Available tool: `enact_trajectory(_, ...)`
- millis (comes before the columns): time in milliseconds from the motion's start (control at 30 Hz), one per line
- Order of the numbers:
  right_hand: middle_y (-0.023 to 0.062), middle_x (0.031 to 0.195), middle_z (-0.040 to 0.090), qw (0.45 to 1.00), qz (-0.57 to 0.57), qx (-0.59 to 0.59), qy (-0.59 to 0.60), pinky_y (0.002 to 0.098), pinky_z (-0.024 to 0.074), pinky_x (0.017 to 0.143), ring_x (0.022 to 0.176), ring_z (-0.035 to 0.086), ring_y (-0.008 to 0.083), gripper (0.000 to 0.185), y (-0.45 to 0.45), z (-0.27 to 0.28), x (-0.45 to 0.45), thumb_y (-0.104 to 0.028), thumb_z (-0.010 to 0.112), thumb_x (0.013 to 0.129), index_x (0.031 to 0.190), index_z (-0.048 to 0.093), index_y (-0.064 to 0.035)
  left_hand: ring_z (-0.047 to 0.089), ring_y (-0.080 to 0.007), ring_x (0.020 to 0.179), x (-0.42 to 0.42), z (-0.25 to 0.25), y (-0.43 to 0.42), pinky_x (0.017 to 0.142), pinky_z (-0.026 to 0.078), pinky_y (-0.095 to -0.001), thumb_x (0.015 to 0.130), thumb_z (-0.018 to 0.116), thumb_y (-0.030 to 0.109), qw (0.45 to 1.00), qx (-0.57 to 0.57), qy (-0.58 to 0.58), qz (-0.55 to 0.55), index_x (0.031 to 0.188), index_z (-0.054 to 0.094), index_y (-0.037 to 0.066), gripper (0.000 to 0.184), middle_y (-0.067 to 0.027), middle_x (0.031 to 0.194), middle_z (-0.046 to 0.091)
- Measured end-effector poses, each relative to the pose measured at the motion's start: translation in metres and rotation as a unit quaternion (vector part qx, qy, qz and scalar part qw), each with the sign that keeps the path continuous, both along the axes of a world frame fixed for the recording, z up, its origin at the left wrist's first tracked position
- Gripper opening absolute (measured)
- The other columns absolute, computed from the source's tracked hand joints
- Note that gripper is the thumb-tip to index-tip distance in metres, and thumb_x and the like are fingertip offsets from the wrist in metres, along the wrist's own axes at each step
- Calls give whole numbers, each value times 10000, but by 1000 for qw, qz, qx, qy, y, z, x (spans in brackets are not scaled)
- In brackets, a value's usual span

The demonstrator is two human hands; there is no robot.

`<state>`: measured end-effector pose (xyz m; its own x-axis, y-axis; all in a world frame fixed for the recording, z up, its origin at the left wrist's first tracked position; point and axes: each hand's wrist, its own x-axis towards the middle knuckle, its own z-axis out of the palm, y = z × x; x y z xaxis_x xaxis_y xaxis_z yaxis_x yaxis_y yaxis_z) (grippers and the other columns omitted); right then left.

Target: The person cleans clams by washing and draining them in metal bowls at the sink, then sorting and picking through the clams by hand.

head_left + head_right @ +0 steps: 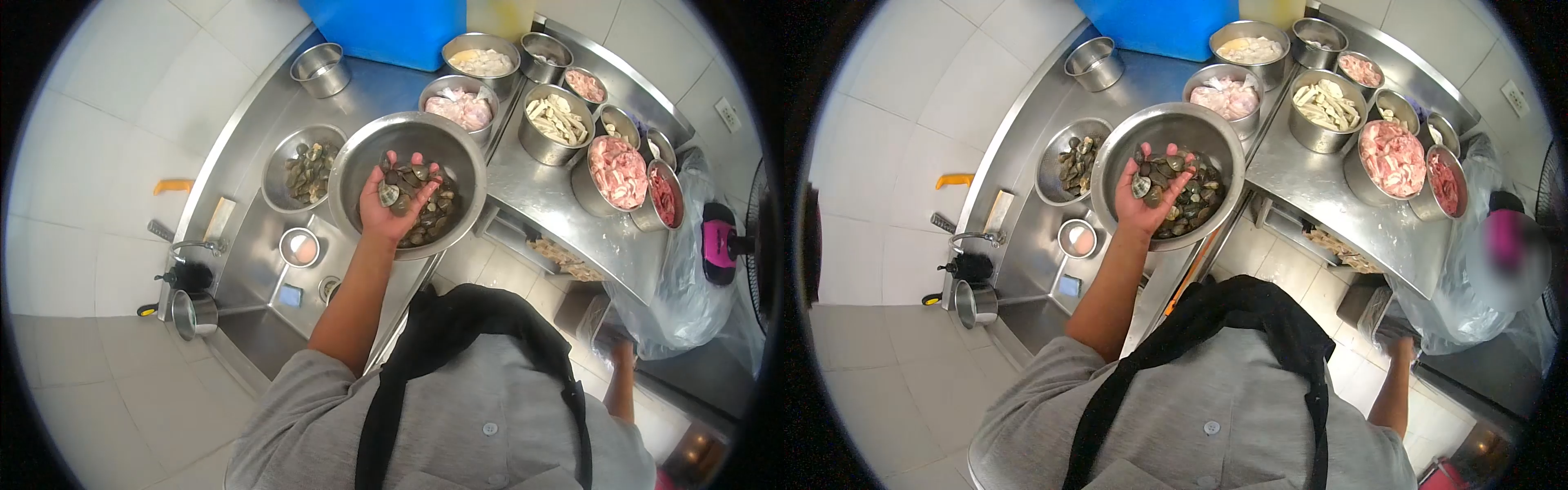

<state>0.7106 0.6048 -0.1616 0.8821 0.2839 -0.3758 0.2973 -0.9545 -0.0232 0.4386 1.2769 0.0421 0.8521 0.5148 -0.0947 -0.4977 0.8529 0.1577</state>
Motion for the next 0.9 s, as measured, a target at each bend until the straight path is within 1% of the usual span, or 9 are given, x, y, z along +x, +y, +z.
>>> enact_trajectory(67,209,959,649,989,-97,-49,101,443,495,830,963,623,322,334,24,27,-12,-254,679,776,995,644,-4,295,-500,1330,1,4,-5,1071,332,-601,968,431,341,999,-13,-31,13,1160,605,148,323,-213,1395,422)
enact_trajectory(133,252,982,636,970,-35,-6,239,469,477,828,974,614,378,373,92,71,-20,-302,710,729,926,663,11,284,-498,1337,4,7,-12,1075,328,-602,969,425,345,999,-25,-39,28,1157,605,150,325,-214,1412,401)
enact_trajectory(200,226,947,663,958,232,98,134,425,484,799,911,638,363,220,153,92,-26,-162,603,795,940,675,-13,273,-497,1344,14,10,-16,1078,324,-603,970,419,349,997,-36,-60,38,1154,605,152,327,-216,1430,379)
enact_trajectory(267,256,889,630,941,269,195,63,442,473,764,842,590,429,185,265,156,-37,-128,589,793,881,662,18,282,-494,1340,17,4,-19,1079,321,-609,959,438,344,992,-41,-104,50,1129,616,152,313,-220,1420,393)
enact_trajectory(333,183,791,658,876,232,415,76,349,496,688,743,647,258,114,347,188,-46,-85,657,788,853,661,8,295,-491,1334,20,8,-25,1076,320,-612,956,438,338,993,-45,-75,82,1121,620,157,305,-218,1414,403)
enact_trajectory(367,145,766,649,876,194,414,155,320,486,669,697,613,191,170,386,211,-54,-155,681,824,892,673,1,308,-488,1328,20,11,-27,1074,319,-615,953,439,333,992,-50,-42,111,1112,624,161,298,-216,1409,412)
enact_trajectory(433,104,744,629,776,223,555,199,310,476,650,662,579,164,164,449,245,-83,-169,680,835,898,686,-18,326,-489,1315,19,16,-32,1077,311,-617,955,430,331,991,-46,-47,120,1108,627,166,299,-210,1400,426)
enact_trajectory(567,103,849,580,679,459,573,12,386,493,711,810,600,294,206,535,281,-120,-105,685,746,949,704,-78,422,-424,1264,16,24,-42,1044,362,-551,961,407,351,992,-11,-22,124,1099,616,196,295,-181,1347,493)
enact_trajectory(900,125,858,554,690,490,532,-27,415,486,763,858,591,317,140,608,257,-143,-140,634,726,829,691,-64,552,-283,1128,-4,10,-11,970,432,-463,973,383,336,994,-31,3,103,1145,605,133,346,-117,1205,596)
